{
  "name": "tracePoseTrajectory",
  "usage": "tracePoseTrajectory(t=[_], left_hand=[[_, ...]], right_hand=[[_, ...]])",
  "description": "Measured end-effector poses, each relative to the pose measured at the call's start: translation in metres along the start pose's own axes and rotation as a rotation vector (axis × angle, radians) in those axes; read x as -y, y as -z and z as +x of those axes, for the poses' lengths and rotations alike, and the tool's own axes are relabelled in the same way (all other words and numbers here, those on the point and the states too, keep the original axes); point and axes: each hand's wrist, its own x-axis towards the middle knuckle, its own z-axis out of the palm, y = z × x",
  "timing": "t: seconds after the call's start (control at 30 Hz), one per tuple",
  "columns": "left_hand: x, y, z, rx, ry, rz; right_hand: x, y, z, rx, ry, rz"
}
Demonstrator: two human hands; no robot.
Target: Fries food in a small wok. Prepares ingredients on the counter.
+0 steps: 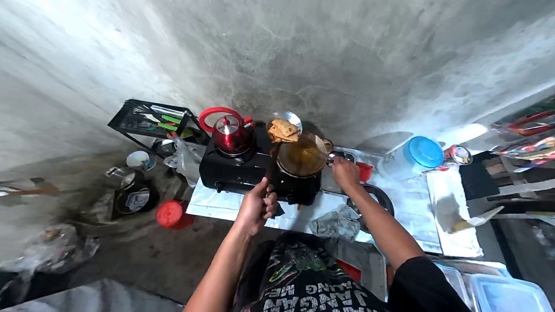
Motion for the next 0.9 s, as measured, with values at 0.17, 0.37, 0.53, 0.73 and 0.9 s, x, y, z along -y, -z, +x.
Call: tracePoseTrajectory(t=[0.17, 0.37, 0.53, 0.73, 0.9], left_hand=[[0.007, 0.004, 0.0, -0.01, -0.018, 0.024], [0.029, 0.023, 0.01, -0.051, 0.024, 0.047], [0.046, 0.03, 0.013, -0.089, 0.068, 0.042], [0.055, 0.029, 0.019, -0.077, 0.107, 0.031], [0.058, 0.025, 0.03, -0.074, 0.123, 0.031]], right_hand=[[0.012, -0.008, 0.012, 0.019, -0.012, -0.023], [0.01, -0.016, 0.019, -0.008, 0.013, -0.058], [0.01, -0.005, 0.017, -0.04, 0.005, -0.057], [0.009, 0.023, 0.005, -0.16, -0.016, -0.016], [0.018, 0.045, -0.009, -0.19, 0.029, 0.045]])
